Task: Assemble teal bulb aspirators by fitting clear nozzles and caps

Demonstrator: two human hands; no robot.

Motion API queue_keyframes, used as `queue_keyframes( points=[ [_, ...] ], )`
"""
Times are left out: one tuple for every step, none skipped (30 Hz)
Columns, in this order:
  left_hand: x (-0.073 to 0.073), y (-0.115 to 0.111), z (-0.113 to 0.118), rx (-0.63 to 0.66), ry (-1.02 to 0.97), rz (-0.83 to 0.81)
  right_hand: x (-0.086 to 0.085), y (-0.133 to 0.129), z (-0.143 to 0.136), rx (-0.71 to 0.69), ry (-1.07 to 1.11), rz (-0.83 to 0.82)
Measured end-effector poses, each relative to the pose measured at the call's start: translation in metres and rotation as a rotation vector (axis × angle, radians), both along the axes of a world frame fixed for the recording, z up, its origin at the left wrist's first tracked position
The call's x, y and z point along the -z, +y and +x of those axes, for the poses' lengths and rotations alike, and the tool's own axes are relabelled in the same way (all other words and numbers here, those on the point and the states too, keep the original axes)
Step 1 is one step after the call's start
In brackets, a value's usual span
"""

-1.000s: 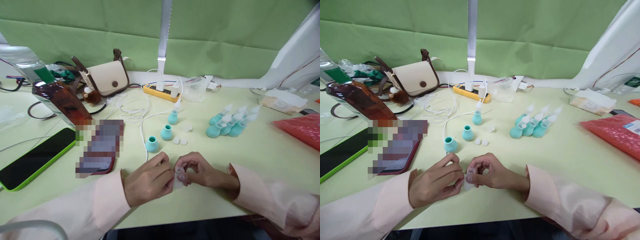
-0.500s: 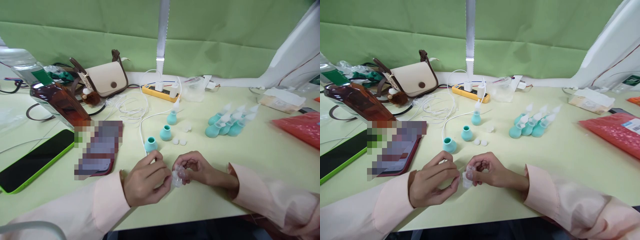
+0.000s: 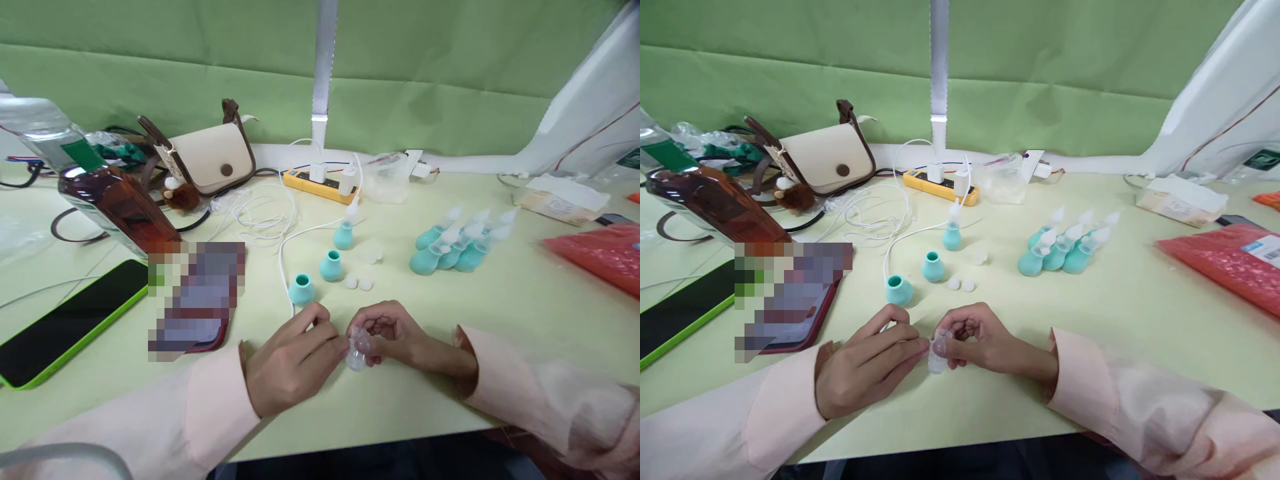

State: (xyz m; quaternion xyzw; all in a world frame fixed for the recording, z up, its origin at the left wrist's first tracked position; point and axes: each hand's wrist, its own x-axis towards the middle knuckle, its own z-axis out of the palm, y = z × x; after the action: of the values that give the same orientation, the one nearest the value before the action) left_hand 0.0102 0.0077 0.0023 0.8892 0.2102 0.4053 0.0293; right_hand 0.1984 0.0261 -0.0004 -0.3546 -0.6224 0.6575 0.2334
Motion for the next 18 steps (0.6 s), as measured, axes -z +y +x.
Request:
queue_keyframes(
  points=[
    [0.0006,-0.0005,0.0003,-0.018,0.015,0.033,-0.0003,-0.0002,-0.0007,0.009,0.002,-0.002],
    [0.0009,-0.001,0.0008,-0.035,0.027,0.066,-0.0005,-0.0003,-0.0014,0.019,0.009,-0.003],
    [0.0011,-0.0012,0.0013,-0.052,0.035,0.098,-0.0007,-0.0004,-0.0021,0.028,0.018,-0.003],
    [0.0011,-0.0014,0.0017,-0.067,0.041,0.128,-0.0009,-0.0005,-0.0028,0.038,0.027,-0.001],
    [0.0012,-0.0013,0.002,-0.081,0.043,0.153,-0.001,-0.0006,-0.0033,0.047,0.035,0.002],
    [0.0013,-0.0011,0.0022,-0.091,0.042,0.174,-0.001,-0.0006,-0.0038,0.06,0.041,0.008],
    [0.0017,-0.0008,0.0022,-0.099,0.039,0.193,-0.001,-0.0008,-0.0041,0.071,0.046,0.015],
    [0.0022,-0.0004,0.0021,-0.106,0.036,0.209,-0.001,-0.001,-0.0043,0.083,0.051,0.024],
    [0.0028,-0.0001,0.0019,-0.113,0.03,0.22,-0.001,-0.0014,-0.0044,0.096,0.058,0.034],
    [0.0035,0.0002,0.0017,-0.124,0.02,0.225,-0.0009,-0.0018,-0.0044,0.109,0.066,0.042],
    [0.0043,0.0004,0.0015,-0.137,0.007,0.224,-0.0008,-0.0023,-0.0044,0.119,0.075,0.045],
    [0.0049,0.0004,0.0014,-0.152,-0.01,0.217,-0.0006,-0.0028,-0.0043,0.125,0.084,0.045],
    [0.0052,0.0003,0.0015,-0.167,-0.026,0.206,-0.0003,-0.0033,-0.0043,0.13,0.095,0.043],
    [0.0051,0.0001,0.0017,-0.177,-0.039,0.193,0.0,-0.0037,-0.0043,0.133,0.106,0.039],
    [0.0045,-0.0003,0.002,-0.184,-0.049,0.182,0.0003,-0.0042,-0.0044,0.132,0.116,0.034],
    [0.0033,-0.0007,0.0023,-0.189,-0.057,0.175,0.0006,-0.0046,-0.0045,0.132,0.124,0.03],
    [0.0015,-0.0012,0.0027,-0.193,-0.068,0.165,0.0007,-0.005,-0.0047,0.134,0.127,0.029],
    [-0.0009,-0.0017,0.0031,-0.193,-0.079,0.144,0.0006,-0.0054,-0.005,0.134,0.128,0.029]
  ],
)
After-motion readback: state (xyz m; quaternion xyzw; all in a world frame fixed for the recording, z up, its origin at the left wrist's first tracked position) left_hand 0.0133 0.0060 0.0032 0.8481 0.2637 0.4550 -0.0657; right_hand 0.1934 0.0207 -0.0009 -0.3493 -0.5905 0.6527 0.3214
